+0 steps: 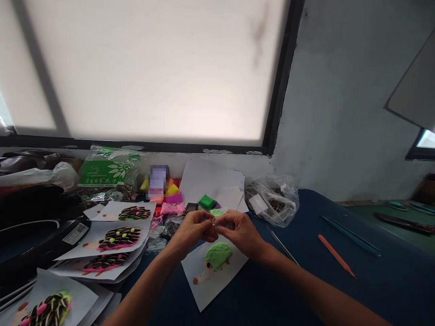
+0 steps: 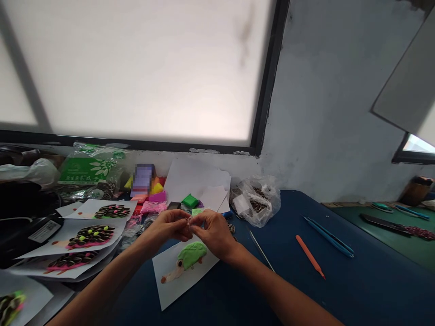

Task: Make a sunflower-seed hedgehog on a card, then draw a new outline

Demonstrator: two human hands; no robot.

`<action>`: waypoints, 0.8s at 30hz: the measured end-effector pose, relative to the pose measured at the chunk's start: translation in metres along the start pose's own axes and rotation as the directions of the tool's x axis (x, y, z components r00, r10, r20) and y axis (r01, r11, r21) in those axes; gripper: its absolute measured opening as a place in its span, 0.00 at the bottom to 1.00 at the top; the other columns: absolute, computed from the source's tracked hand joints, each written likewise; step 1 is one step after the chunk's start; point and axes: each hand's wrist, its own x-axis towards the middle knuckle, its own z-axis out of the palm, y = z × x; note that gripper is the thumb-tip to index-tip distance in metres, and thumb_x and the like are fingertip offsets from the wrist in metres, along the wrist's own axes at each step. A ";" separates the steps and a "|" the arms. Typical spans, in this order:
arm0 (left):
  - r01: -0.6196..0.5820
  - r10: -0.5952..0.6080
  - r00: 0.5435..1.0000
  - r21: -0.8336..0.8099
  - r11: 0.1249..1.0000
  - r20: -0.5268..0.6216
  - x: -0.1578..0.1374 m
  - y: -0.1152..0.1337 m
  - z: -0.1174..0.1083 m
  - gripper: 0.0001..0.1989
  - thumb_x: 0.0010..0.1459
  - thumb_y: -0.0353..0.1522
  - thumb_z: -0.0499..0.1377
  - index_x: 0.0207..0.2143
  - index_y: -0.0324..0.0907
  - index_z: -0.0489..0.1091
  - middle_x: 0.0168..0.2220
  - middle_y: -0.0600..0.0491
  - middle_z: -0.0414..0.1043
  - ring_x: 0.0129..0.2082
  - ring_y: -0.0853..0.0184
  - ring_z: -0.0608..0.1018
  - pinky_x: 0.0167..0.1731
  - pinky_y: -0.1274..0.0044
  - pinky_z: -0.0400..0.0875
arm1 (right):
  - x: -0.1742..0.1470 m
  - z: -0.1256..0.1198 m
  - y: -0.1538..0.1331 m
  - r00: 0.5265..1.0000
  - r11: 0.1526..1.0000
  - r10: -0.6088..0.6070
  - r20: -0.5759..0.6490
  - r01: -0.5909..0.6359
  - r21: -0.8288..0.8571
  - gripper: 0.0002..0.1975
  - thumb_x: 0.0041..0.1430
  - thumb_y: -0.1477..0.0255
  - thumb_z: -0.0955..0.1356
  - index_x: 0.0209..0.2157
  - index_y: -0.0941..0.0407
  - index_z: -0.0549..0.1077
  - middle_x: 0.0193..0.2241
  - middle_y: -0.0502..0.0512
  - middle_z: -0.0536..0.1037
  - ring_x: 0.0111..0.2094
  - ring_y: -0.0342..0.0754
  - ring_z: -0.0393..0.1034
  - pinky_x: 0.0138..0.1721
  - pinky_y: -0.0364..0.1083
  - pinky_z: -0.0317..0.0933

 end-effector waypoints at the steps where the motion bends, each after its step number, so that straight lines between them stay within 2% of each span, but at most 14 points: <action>1: -0.002 0.002 1.000 0.008 1.000 -0.001 0.000 0.001 0.000 0.06 0.51 0.31 0.61 0.31 0.37 0.69 0.19 0.53 0.74 0.21 0.68 0.77 0.26 0.77 0.73 | 0.000 0.000 -0.001 1.000 1.000 -0.024 -0.006 0.024 -0.008 0.04 0.54 0.75 0.71 0.31 0.56 0.80 0.27 0.50 0.74 0.28 0.44 0.66 0.32 0.43 0.60; 4: -0.012 0.012 1.000 0.036 0.999 -0.003 -0.001 0.006 -0.002 0.08 0.51 0.34 0.62 0.28 0.38 0.69 0.19 0.53 0.74 0.21 0.68 0.77 0.24 0.78 0.71 | -0.001 0.001 -0.003 0.997 0.997 -0.079 0.005 0.079 0.006 0.08 0.59 0.75 0.68 0.31 0.55 0.80 0.29 0.51 0.73 0.29 0.43 0.65 0.31 0.42 0.61; 8: 0.011 -0.010 1.000 0.082 0.997 -0.009 -0.002 0.010 -0.003 0.07 0.52 0.33 0.61 0.27 0.38 0.69 0.20 0.53 0.74 0.21 0.68 0.78 0.24 0.78 0.72 | -0.002 0.001 -0.002 0.997 0.996 -0.082 0.015 0.082 0.031 0.10 0.60 0.76 0.66 0.38 0.55 0.80 0.31 0.52 0.72 0.30 0.43 0.66 0.31 0.42 0.61; 15: 0.059 -0.059 0.998 0.110 0.992 0.001 -0.001 0.008 -0.003 0.06 0.50 0.31 0.62 0.28 0.37 0.69 0.18 0.52 0.74 0.21 0.67 0.78 0.25 0.76 0.74 | -0.004 0.001 0.000 0.991 0.957 -0.097 0.095 0.119 -0.265 0.08 0.59 0.76 0.69 0.38 0.52 0.80 0.29 0.49 0.70 0.26 0.41 0.62 0.28 0.41 0.55; 20: 0.007 -0.014 0.994 0.068 0.998 0.104 -0.005 0.011 -0.009 0.14 0.47 0.35 0.67 0.35 0.35 0.72 0.25 0.50 0.78 0.27 0.66 0.80 0.32 0.75 0.76 | -0.003 0.000 -0.001 0.991 0.954 -0.118 0.066 0.131 -0.271 0.06 0.61 0.74 0.68 0.33 0.54 0.79 0.30 0.50 0.71 0.27 0.42 0.64 0.29 0.41 0.56; 24: 0.009 -0.019 0.992 0.075 0.997 0.127 -0.005 0.013 -0.012 0.19 0.44 0.39 0.69 0.34 0.35 0.73 0.25 0.50 0.78 0.28 0.65 0.80 0.33 0.73 0.76 | -0.005 0.001 -0.003 0.991 0.957 -0.126 0.050 0.135 -0.257 0.06 0.60 0.75 0.68 0.34 0.54 0.79 0.29 0.50 0.71 0.27 0.42 0.64 0.28 0.41 0.56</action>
